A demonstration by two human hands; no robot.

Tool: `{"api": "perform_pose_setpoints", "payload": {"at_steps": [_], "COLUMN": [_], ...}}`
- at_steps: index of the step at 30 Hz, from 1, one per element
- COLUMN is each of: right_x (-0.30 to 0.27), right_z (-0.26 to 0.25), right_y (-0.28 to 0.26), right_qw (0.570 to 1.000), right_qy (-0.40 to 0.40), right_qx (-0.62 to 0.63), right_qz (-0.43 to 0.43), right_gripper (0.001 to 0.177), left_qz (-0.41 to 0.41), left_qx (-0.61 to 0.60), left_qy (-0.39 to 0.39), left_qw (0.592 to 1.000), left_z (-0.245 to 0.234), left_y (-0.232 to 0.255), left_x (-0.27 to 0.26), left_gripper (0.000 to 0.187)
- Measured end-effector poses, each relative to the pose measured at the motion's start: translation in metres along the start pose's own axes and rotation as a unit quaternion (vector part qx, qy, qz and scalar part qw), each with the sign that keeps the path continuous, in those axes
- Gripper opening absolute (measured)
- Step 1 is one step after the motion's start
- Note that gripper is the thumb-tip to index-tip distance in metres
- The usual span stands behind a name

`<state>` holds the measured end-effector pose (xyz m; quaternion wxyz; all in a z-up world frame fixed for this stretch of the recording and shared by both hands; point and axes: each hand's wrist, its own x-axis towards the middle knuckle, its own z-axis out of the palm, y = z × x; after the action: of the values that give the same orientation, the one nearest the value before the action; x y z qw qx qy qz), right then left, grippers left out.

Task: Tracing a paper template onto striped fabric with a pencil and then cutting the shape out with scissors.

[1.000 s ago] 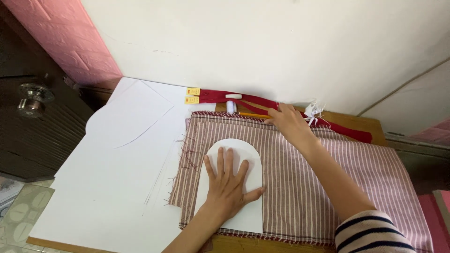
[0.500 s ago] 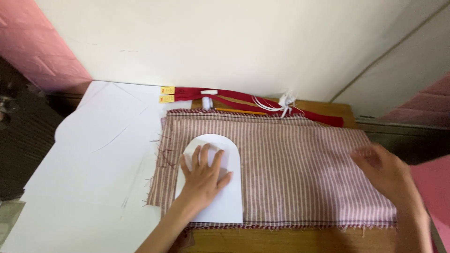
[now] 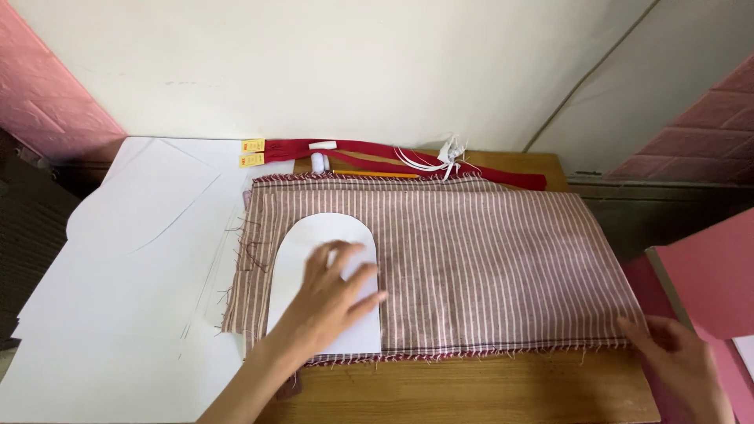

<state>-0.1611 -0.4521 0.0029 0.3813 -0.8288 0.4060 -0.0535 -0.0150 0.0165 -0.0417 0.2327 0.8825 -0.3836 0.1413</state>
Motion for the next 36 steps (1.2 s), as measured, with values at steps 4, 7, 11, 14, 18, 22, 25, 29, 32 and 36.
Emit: {"api": "perform_pose_setpoints", "payload": {"at_steps": [4,7,11,14,18,22,25,29,32,36], "right_x": [0.02,0.022,-0.004,-0.004,0.005,-0.019,-0.011,0.012,-0.004,-0.035], "right_z": [0.001,-0.005,0.0,0.023,0.048,0.045,0.033,0.053,0.046,0.035], "right_y": [-0.012,-0.038,-0.089,-0.106,-0.116,-0.139,-0.118,-0.07,-0.072,-0.097], "right_qw": [0.999,0.996,0.985,0.978,0.921,0.902,0.918,0.98,0.975,0.98], "right_qy": [-0.02,-0.039,-0.069,-0.081,-0.149,-0.127,-0.027,-0.037,-0.06,-0.091], "right_qx": [0.035,0.079,0.147,0.139,0.189,0.239,0.296,0.138,0.198,0.178], "right_qz": [0.012,0.013,-0.059,-0.13,-0.307,-0.336,-0.264,-0.136,-0.081,0.006], "right_gripper": [0.047,0.034,0.026,0.024,0.012,0.019,0.023,0.039,0.071,0.077], "left_qz": [0.058,0.125,0.11,0.067,-0.338,-0.17,-0.225,-0.256,-0.228,-0.152], "left_qx": [-0.082,-0.1,-0.083,-0.166,-0.774,-0.48,-0.501,-0.472,-0.478,-0.513], "left_qy": [-0.049,-0.105,-0.089,-0.039,-0.12,-0.038,0.033,0.005,-0.009,-0.029], "left_qw": [0.994,0.982,0.986,0.983,0.523,0.86,0.835,0.843,0.848,0.844], "left_z": [-0.011,0.023,0.078,0.092,0.044,0.076,0.081,0.075,0.088,0.092], "left_y": [0.065,0.106,0.149,0.172,0.191,0.159,0.127,0.104,0.102,0.114], "left_x": [0.015,0.031,0.068,0.102,0.151,0.142,0.151,0.152,0.151,0.147], "left_gripper": [0.047,0.082,0.131,0.144,0.068,0.051,0.024,0.032,0.034,0.043]}}
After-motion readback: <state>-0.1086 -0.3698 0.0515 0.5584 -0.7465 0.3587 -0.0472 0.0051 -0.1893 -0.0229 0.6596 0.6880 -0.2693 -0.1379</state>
